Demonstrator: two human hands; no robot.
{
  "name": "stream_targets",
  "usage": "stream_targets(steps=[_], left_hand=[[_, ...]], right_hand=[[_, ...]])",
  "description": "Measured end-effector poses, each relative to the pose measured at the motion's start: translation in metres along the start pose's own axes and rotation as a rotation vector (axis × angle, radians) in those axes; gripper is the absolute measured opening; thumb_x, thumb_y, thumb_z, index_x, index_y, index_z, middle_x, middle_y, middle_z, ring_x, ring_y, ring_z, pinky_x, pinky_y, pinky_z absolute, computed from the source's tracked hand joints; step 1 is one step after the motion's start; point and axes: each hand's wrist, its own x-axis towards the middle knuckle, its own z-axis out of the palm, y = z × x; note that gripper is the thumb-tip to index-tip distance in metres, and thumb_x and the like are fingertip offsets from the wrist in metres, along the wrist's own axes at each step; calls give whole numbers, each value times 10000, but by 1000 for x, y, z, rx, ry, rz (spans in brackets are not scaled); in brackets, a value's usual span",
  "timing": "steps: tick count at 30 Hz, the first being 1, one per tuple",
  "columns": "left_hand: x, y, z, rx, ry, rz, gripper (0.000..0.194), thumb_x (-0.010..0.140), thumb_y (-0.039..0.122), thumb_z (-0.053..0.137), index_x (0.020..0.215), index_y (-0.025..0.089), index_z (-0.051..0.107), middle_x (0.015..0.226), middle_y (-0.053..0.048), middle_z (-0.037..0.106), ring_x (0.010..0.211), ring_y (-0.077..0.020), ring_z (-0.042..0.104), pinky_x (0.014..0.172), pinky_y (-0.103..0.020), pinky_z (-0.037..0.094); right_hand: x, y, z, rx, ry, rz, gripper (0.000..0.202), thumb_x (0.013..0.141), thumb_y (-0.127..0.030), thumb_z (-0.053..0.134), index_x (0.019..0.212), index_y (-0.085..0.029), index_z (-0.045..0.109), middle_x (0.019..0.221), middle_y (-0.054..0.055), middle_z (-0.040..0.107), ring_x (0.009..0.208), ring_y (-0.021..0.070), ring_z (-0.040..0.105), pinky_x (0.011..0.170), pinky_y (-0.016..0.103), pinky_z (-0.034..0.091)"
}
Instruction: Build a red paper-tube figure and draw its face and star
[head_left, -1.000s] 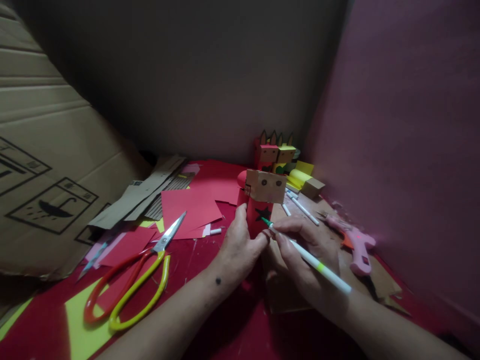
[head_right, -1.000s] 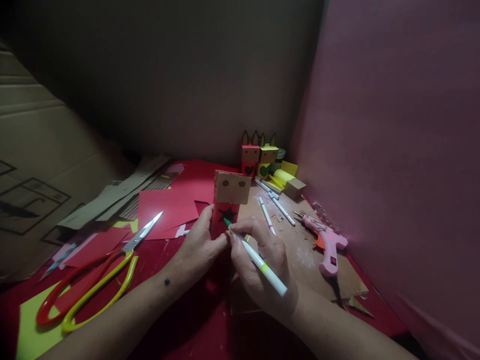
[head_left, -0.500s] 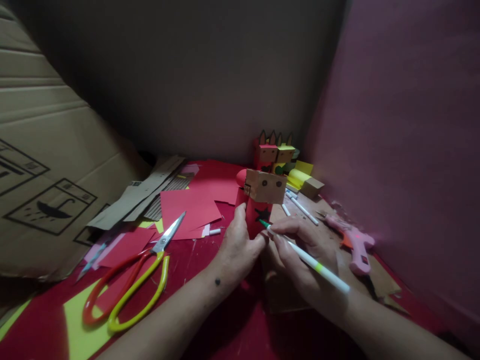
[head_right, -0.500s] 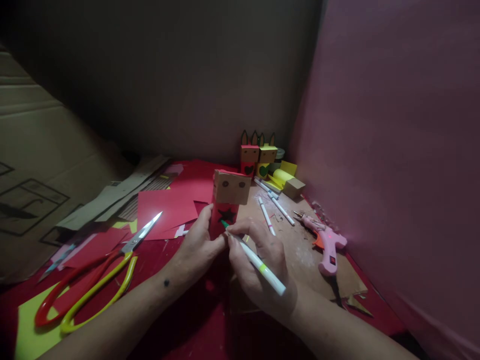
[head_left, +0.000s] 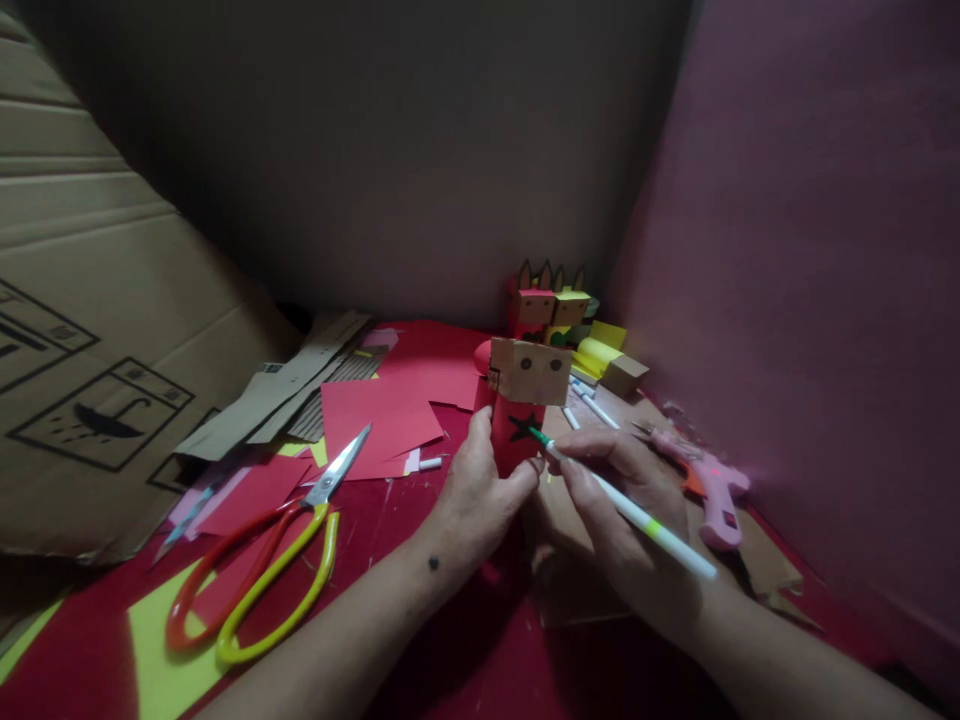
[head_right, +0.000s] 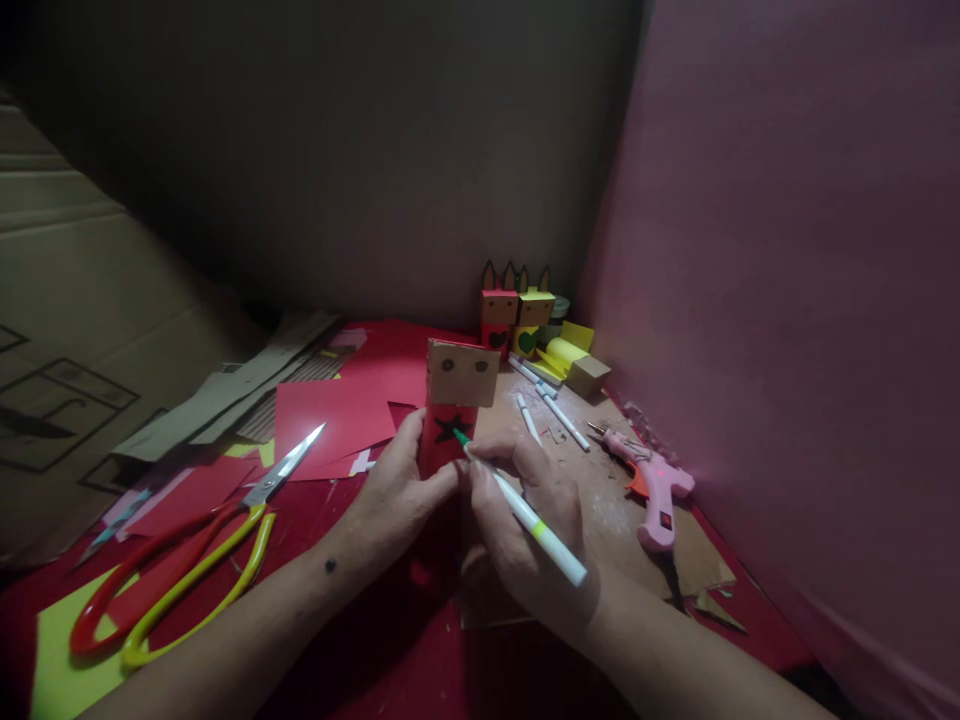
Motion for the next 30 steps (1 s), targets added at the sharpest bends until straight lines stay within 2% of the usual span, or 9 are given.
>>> stream_targets(steps=[2,7,13,19,25,27,30], left_hand=[[-1,0,0,-9,-4,2,431,809,229,621,1214,163,489,1150,-114,677,1072,-275,651,950,-456,495],[-1,-1,0,-37,-3,-3,443,801,221,632,1216,166,490,1164,-120,678,1074,-282,658,951,-468,503],[0,-1,0,-66,-7,-12,391,797,234,643,1158,163,509,1145,-120,680,1060,-281,653,950,-471,503],[0,1,-1,-71,-12,-25,388,795,241,642,1151,165,506,1137,-118,682,1049,-284,656,931,-464,507],[0,0,-1,-34,-7,-16,387,795,219,638,1156,171,507,1135,-104,680,1070,-279,651,946,-452,497],[0,0,-1,-37,-8,-16,384,799,221,634,1157,169,506,1137,-107,681,1068,-280,652,944,-458,498],[0,0,-1,-50,-5,-16,374,803,229,636,1151,169,512,1137,-109,684,1059,-279,656,943,-465,501]], right_hand=[[0,-1,-1,40,12,28,95,894,-184,562,902,-237,641,658,-31,687,513,123,626,453,225,489],[-1,-1,-3,53,11,12,97,874,-175,576,904,-233,648,741,-15,724,613,137,683,541,243,548],[-1,0,-2,65,-1,17,97,887,-186,558,906,-239,636,703,-32,699,556,117,641,510,231,521],[-1,2,-1,42,-24,12,82,899,-195,574,920,-231,645,727,-8,692,614,142,656,516,245,510],[1,0,-3,-24,-51,-76,93,895,-193,567,911,-219,654,776,12,711,699,159,689,620,275,551],[1,-1,-2,-13,-41,-64,89,894,-197,569,906,-225,653,760,7,707,675,153,683,585,266,543],[0,-1,0,33,-8,5,78,896,-212,568,888,-233,643,685,-8,680,584,139,648,449,234,471]])
